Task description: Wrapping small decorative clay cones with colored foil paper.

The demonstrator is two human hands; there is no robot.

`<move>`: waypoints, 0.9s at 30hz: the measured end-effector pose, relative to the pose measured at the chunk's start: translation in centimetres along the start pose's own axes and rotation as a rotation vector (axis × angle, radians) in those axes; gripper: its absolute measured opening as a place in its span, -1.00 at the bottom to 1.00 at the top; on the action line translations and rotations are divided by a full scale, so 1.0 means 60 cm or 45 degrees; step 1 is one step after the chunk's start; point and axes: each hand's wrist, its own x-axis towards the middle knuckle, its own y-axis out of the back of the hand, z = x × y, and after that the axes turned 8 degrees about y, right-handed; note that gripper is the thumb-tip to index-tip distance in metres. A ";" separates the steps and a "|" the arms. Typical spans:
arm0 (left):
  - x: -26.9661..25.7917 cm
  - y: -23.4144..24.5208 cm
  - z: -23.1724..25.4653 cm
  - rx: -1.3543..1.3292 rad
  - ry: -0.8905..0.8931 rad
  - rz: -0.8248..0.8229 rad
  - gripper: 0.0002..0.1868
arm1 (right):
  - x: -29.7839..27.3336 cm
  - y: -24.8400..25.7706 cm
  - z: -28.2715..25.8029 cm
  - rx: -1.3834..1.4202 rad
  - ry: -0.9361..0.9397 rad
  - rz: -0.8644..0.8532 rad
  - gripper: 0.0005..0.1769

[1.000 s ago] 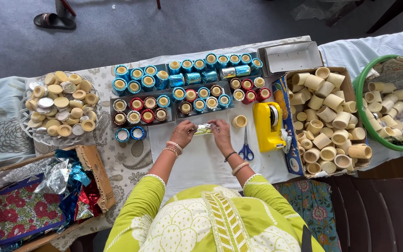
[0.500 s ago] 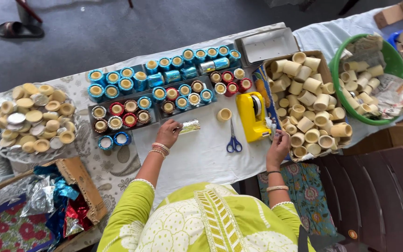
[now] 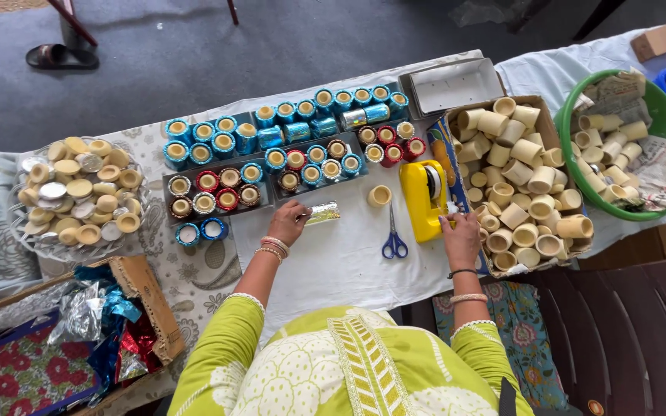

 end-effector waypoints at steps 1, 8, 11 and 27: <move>-0.001 0.001 0.002 -0.001 -0.006 -0.007 -0.93 | 0.004 -0.006 0.008 0.007 -0.028 -0.037 -0.80; 0.000 0.001 0.003 0.038 -0.044 0.027 -0.94 | -0.002 -0.051 0.067 0.459 -0.295 -0.071 -0.80; 0.002 -0.001 0.002 0.040 -0.026 0.018 -0.94 | -0.011 -0.060 0.074 0.753 -0.304 -0.024 -0.87; 0.000 0.004 0.008 0.032 -0.021 0.010 -0.91 | -0.078 -0.148 0.175 1.551 -0.734 0.018 -0.79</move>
